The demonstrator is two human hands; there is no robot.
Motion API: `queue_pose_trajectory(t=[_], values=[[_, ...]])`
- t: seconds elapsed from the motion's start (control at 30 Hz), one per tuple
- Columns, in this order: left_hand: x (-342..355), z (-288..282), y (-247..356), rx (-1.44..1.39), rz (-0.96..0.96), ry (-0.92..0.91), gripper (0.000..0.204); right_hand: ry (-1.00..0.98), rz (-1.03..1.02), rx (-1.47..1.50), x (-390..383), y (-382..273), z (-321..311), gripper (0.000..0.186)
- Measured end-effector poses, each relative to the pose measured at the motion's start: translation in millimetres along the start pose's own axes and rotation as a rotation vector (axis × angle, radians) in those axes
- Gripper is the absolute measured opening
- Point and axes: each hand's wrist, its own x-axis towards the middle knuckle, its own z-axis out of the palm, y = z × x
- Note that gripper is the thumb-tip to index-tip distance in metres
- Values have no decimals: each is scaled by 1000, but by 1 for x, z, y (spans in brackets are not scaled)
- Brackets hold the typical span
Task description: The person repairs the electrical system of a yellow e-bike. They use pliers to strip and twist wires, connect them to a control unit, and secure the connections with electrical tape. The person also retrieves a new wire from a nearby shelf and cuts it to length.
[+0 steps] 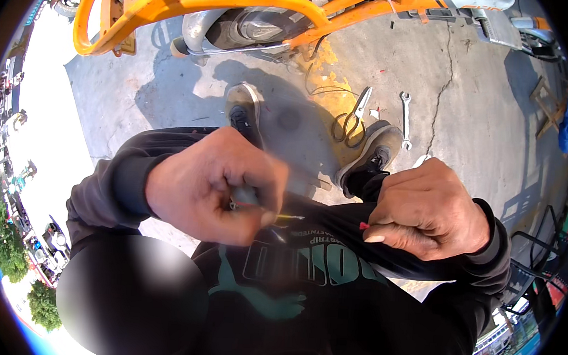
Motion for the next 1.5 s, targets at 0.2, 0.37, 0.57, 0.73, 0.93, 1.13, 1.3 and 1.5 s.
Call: queue_pose_trajectory(t=[0.2,0.37,0.57,0.73,0.93,1.13,1.3,1.5], values=[[5,-5,1,-178,-144,345,19,106,221,-528,-2,22,1,25],[19,-1,13,-108,-219,372,16,285,357,-578,16,11,4,35],[24,5,12,52,-193,374,14,382,15,-360,33,-13,8,29],[29,10,6,53,-89,357,9,333,-111,-791,38,8,5,22],[44,5,-35,81,-251,383,29,568,422,-405,-31,75,-82,39],[100,-26,-228,776,-316,58,58,230,1101,-479,-131,149,-101,45],[113,-8,-389,847,-278,229,52,188,1168,-221,-142,190,-77,46],[143,5,-345,1193,-303,443,43,-403,984,-532,-111,280,-32,37]])
